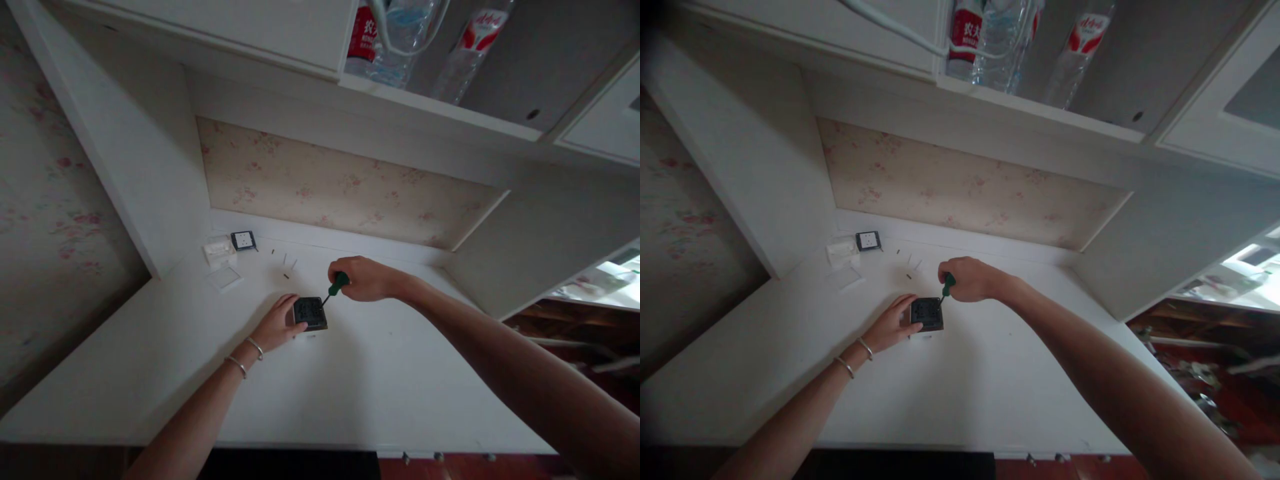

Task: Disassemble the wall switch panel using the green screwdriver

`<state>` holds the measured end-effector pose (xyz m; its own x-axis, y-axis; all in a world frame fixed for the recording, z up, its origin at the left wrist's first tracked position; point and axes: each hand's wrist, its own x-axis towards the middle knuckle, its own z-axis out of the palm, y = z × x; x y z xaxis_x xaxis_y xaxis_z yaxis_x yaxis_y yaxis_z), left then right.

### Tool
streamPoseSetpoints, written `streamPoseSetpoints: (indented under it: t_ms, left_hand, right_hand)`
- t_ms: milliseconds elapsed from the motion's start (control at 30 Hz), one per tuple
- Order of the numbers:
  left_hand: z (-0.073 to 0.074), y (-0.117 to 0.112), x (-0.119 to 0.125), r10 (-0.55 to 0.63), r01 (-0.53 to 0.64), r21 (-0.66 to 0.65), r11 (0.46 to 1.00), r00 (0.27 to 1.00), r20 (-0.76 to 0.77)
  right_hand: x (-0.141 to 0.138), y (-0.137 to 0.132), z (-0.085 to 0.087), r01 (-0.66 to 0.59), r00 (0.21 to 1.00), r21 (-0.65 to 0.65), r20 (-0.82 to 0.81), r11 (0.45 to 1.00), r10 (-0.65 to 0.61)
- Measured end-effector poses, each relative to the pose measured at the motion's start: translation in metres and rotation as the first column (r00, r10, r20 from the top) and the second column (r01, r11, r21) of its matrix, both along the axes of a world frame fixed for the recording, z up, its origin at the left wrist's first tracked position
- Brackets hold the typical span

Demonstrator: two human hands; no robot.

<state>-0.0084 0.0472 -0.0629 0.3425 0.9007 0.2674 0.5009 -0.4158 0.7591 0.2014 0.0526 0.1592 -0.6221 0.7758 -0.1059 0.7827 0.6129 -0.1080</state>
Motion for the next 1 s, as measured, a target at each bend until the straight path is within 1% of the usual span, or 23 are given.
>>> streamPoseSetpoints:
  t_ms: [133, 200, 267, 333, 400, 533, 667, 833, 900, 1000]
  left_hand:
    - [-0.002, 0.001, -0.001, -0.008, 0.008, -0.004, 1.0, 1.0, -0.026]
    - [-0.003, 0.002, 0.0, 0.0, 0.0, 0.02, 1.0, 1.0, -0.027]
    - [-0.003, 0.003, 0.001, 0.017, -0.015, 0.061, 0.998, 0.999, -0.034]
    - [-0.003, 0.004, 0.002, 0.047, -0.041, 0.105, 0.994, 0.997, -0.055]
    - [-0.001, 0.003, 0.003, 0.082, -0.07, 0.148, 0.987, 0.993, -0.081]
    - [0.002, -0.001, 0.002, 0.118, -0.091, 0.207, 0.974, 0.985, -0.122]
    - [0.004, -0.004, 0.001, 0.143, -0.103, 0.247, 0.963, 0.979, -0.148]
    - [0.007, -0.005, 0.001, 0.164, -0.114, 0.26, 0.959, 0.97, -0.18]
    - [0.008, -0.006, 0.002, 0.178, -0.127, 0.26, 0.957, 0.966, -0.186]
    - [0.01, -0.007, 0.003, 0.185, -0.131, 0.271, 0.954, 0.965, -0.184]
  right_hand:
    - [0.002, 0.0, -0.005, 0.068, 0.998, 0.084, -0.012, 0.994, -0.067]
    - [0.004, 0.001, -0.008, 0.028, 1.0, 0.096, -0.012, 0.995, -0.027]
    - [0.006, 0.003, -0.008, -0.033, 0.999, 0.087, -0.011, 0.996, 0.034]
    - [0.008, 0.005, -0.007, -0.061, 0.998, 0.075, -0.006, 0.995, 0.061]
    - [0.009, 0.005, -0.005, -0.064, 0.998, 0.075, 0.0, 0.995, 0.064]
    - [0.011, 0.003, -0.002, -0.058, 0.998, 0.076, -0.015, 0.995, 0.06]
    - [0.015, 0.0, -0.001, -0.039, 0.999, 0.083, -0.034, 0.996, 0.042]
    - [0.02, -0.001, -0.004, -0.073, 0.997, 0.053, -0.037, 0.996, 0.075]
    - [0.018, -0.002, -0.005, -0.026, 0.998, 0.046, -0.058, 0.999, 0.029]
    - [0.011, -0.005, -0.009, 0.098, 0.991, 0.074, -0.102, 0.992, -0.09]
